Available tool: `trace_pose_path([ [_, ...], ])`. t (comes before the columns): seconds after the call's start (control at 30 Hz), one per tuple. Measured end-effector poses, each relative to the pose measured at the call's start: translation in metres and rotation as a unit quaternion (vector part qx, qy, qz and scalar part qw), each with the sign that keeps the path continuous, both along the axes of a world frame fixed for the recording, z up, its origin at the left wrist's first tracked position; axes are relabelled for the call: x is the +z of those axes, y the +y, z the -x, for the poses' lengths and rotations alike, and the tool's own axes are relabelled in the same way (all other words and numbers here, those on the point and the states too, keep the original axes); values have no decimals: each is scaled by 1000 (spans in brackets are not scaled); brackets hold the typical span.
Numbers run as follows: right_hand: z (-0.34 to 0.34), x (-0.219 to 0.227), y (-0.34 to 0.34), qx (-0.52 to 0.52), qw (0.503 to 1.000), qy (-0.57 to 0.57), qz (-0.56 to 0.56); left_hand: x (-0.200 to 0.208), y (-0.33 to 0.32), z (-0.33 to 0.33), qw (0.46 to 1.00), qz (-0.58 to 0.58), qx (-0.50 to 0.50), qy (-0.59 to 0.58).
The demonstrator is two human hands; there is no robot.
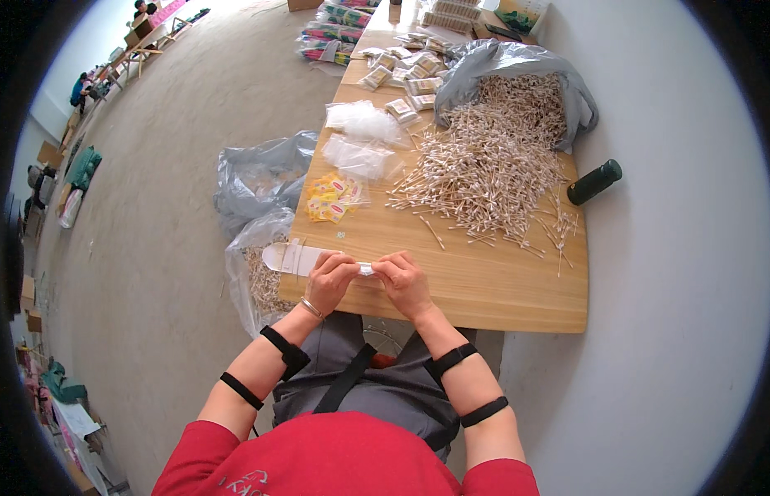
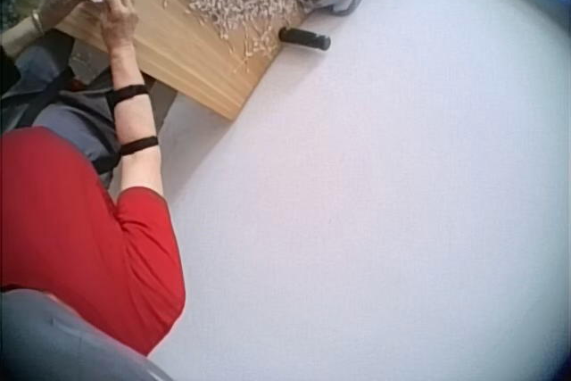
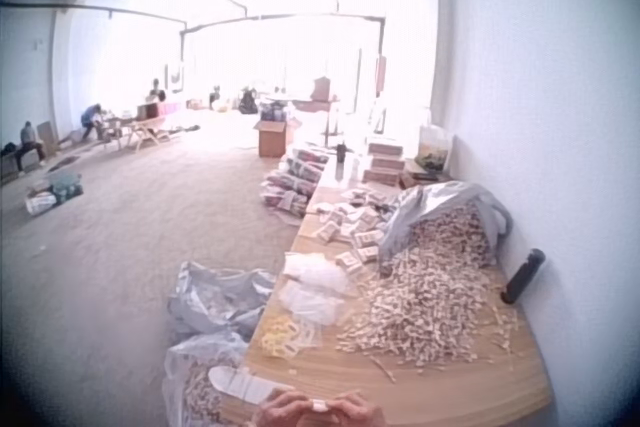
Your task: Aligning cotton swabs and placing them into small plastic bags.
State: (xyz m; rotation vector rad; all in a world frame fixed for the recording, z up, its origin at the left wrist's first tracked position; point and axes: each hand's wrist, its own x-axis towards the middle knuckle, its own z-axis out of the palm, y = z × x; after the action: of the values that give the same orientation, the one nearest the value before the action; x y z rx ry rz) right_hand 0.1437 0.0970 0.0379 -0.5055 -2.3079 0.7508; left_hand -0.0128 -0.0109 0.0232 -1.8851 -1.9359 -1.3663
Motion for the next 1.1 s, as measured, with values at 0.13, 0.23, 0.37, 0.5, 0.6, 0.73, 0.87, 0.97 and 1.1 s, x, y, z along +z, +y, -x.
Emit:
trace_pose_path([
  [0.13,3,6,-1,-4,997,-16,-82,2,-3,2,997,-22,18,66],
  [0.23,0,5,-2,-12,994,-23,-102,4,-4,2,998,-24,4,66],
  [0.37,0,7,-1,2,989,-22,-144,6,-4,0,998,-7,-25,62],
  [0.5,1,6,-4,15,990,-11,-138,-3,-7,-2,999,37,-14,6],
  [0.6,0,8,-2,20,994,-26,-102,11,0,-11,997,23,29,-72],
  [0.73,8,11,-10,4,1000,-2,19,2,4,-3,969,102,-13,-225],
  [0.87,9,-7,-9,12,978,-24,206,-8,1,-2,962,142,-36,-229],
  [0.97,8,-10,-6,38,971,-51,229,-9,-4,-3,954,177,-27,-240],
  [1.1,6,-11,-5,46,983,-49,171,-6,-5,-7,942,202,0,-269],
])
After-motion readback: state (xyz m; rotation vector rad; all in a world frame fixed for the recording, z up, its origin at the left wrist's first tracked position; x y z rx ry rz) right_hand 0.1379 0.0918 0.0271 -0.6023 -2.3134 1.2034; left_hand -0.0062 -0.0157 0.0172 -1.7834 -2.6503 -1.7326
